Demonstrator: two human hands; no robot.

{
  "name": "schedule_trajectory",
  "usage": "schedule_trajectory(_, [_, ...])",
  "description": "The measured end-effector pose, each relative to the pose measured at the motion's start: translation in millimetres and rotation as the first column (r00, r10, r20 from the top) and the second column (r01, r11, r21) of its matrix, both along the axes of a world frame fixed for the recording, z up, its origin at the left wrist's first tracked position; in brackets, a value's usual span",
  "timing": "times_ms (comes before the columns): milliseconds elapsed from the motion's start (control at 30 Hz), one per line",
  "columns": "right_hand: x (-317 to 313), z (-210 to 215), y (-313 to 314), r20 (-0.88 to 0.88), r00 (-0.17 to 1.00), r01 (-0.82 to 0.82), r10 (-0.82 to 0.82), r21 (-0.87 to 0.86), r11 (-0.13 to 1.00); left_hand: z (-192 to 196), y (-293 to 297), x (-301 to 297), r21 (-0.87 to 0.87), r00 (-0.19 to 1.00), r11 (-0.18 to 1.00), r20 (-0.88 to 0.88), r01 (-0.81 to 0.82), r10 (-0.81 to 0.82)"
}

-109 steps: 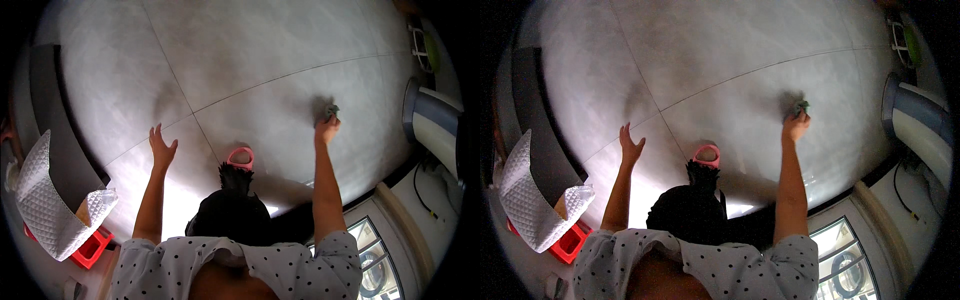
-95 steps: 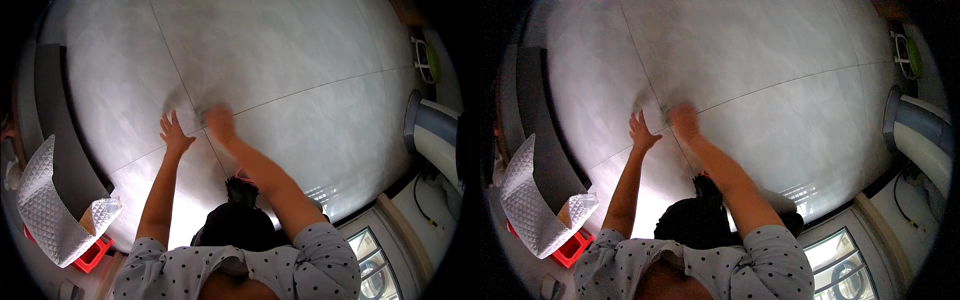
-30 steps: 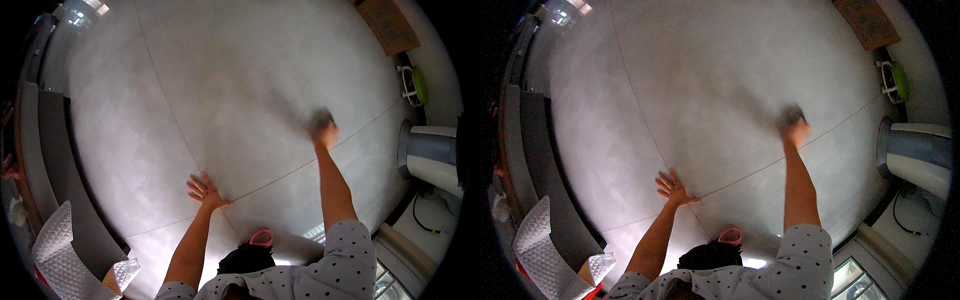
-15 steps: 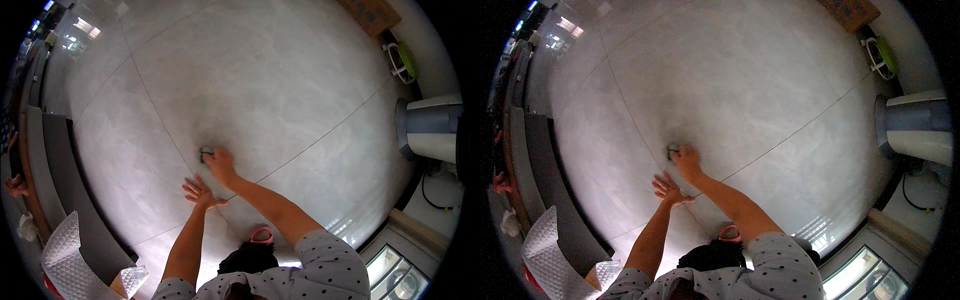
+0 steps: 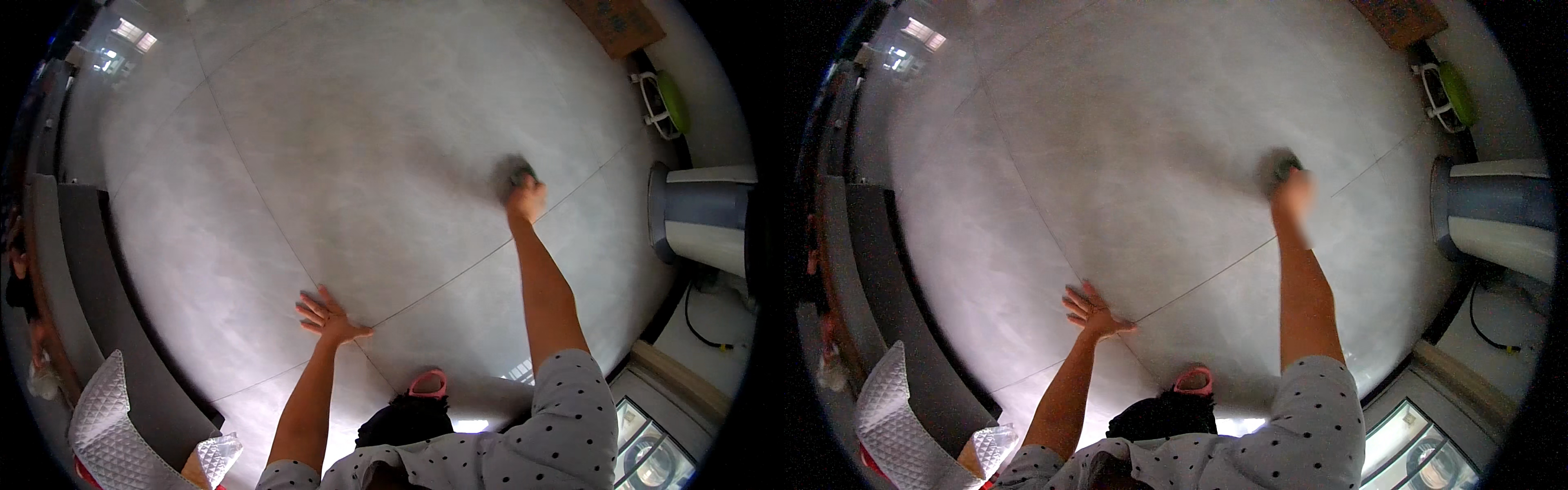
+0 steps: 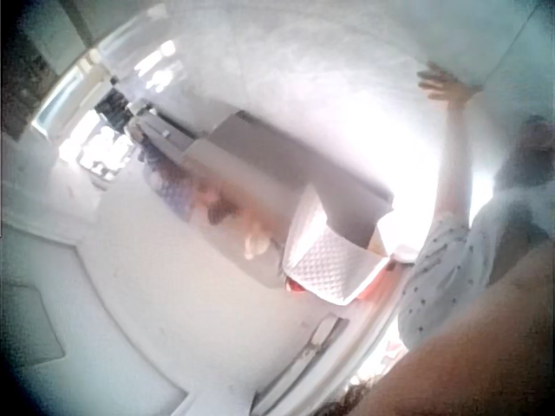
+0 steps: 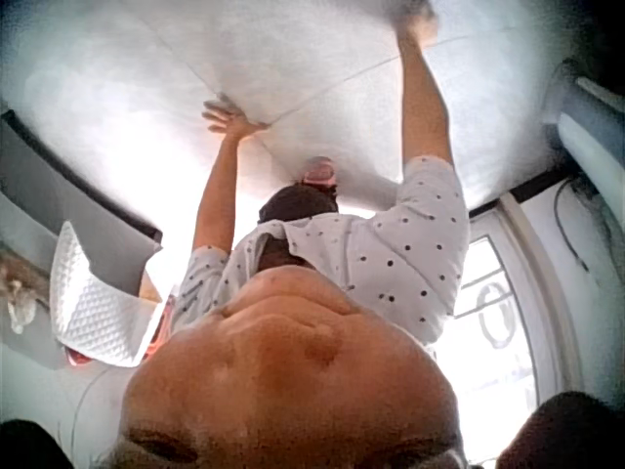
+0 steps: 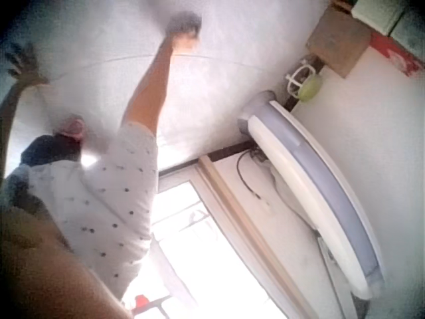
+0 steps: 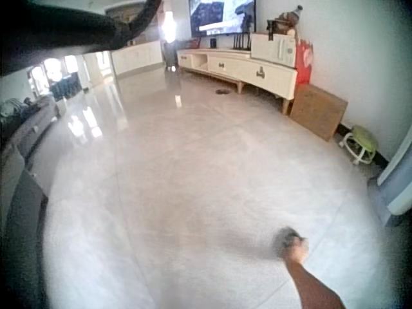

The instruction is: The person cleans the sliding window track and the tiled floor of a balcony using a cloth. They start by wiping the metal track, then kneel to wipe the floor tiles in a systematic manner, moving from the window area towards the interior.

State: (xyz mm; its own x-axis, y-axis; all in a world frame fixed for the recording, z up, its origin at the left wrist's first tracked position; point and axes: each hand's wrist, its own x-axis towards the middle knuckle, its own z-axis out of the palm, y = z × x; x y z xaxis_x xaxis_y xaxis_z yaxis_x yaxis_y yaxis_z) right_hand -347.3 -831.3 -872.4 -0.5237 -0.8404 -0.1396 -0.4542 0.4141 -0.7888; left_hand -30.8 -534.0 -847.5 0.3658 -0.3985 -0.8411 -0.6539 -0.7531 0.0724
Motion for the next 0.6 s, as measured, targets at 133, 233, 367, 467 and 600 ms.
schedule_trajectory(133, [-74.0, -53.6, 81.1, -0.774, 0.623, -0.229, 0.116, -0.039, 0.973, -6.0, 0.3, 0.1, -0.036, 1.0, 0.999, 0.004, 0.005, -0.005])
schedule_trajectory(233, [-67.3, -54.8, 106.1, -0.718, 0.683, -0.235, 0.135, -0.041, 0.971, 14.1, -13.4, -10.6, 0.016, 0.997, 1.0, 0.082, 0.008, -0.009])
schedule_trajectory(367, [-55.5, -40.7, 105.6, -0.665, 0.732, -0.256, 0.144, -0.073, 0.964, 2.5, -53.8, -12.0, -0.672, 0.967, 0.701, 0.232, 0.239, -0.107])
schedule_trajectory(467, [-68.5, -47.8, 106.7, -0.65, 0.744, -0.254, 0.156, -0.059, 0.965, 17.4, -146.4, -28.1, -0.876, 0.934, 0.383, 0.178, 0.294, -0.311])
schedule_trajectory(600, [-61.4, -48.1, 105.1, -0.651, 0.741, -0.281, 0.166, -0.075, 0.957, -10.4, -227.0, -22.3, -0.864, 0.86, 0.254, 0.314, 0.434, -0.402])
